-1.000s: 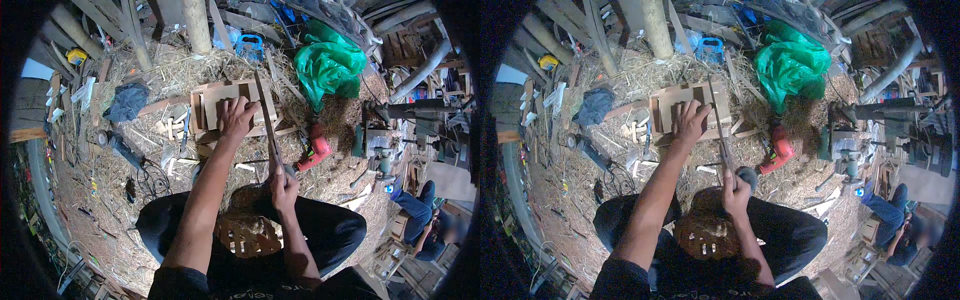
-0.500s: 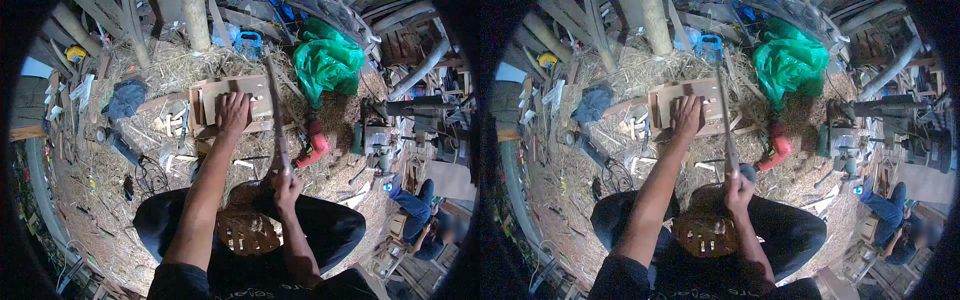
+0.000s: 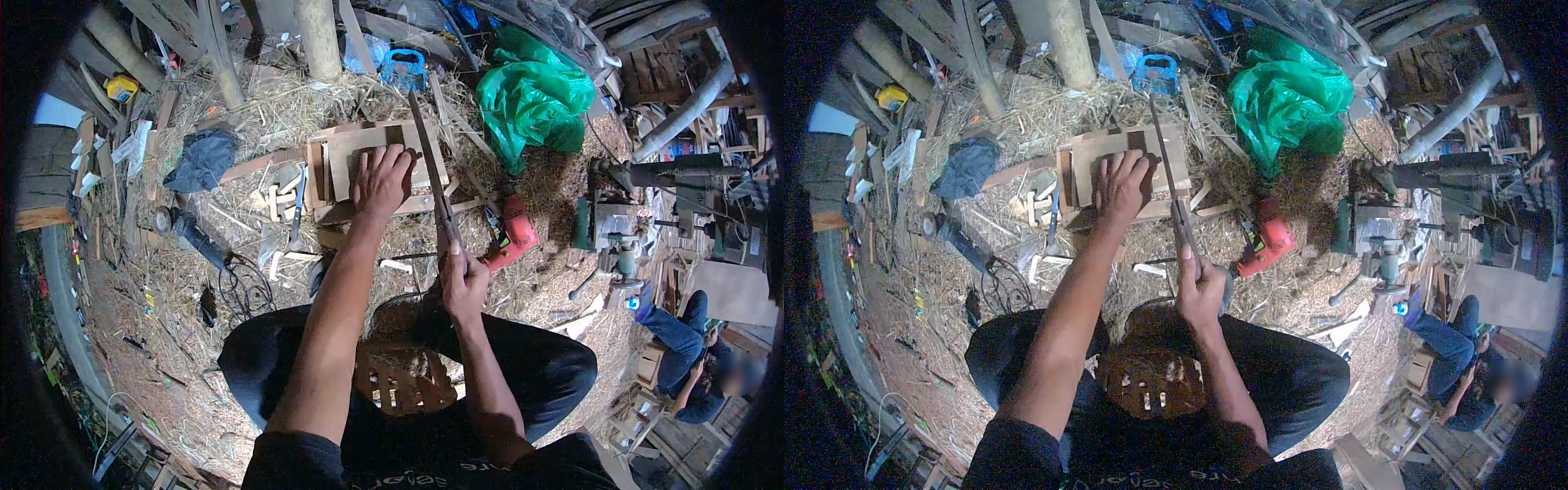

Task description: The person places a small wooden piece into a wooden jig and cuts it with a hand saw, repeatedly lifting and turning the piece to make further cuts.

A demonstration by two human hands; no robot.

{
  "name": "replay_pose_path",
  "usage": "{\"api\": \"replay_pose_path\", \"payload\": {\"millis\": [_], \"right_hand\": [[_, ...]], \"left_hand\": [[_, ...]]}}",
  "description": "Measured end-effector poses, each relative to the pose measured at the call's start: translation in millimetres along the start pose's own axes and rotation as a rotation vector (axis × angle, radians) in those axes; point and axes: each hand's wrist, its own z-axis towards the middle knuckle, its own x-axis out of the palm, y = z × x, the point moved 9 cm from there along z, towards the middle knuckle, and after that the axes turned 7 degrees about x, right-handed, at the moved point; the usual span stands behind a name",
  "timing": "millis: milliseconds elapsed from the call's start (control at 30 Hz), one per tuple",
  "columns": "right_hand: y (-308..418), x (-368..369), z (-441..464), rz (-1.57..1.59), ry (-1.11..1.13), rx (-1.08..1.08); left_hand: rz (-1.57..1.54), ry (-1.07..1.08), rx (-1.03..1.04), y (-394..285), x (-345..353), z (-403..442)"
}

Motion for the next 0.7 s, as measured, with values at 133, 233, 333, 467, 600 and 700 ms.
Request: {"api": "replay_pose_path", "payload": {"millis": [133,233,333,467,600,700], "right_hand": [[-1,-1,-7,-0.011,0.019,0.009],[-4,0,-9,0.013,0.034,0.048],[5,3,-8,-0.017,0.027,0.031],[26,8,11,-0.138,0.017,0.023],[31,14,5,-0.138,0.005,-0.086],[34,2,-28,-0.083,0.029,-0.176]], "left_hand": [[-0.040,0.005,0.019,2,5,-1],[-0.077,0.064,-0.030,4,7,0],[-0.080,0.087,-0.025,4,7,-2],[-0.040,0.050,0.005,3,5,-1],[-0.058,0.025,0.008,2,4,0],[-0.055,0.099,-0.012,-1,0,2]]}}
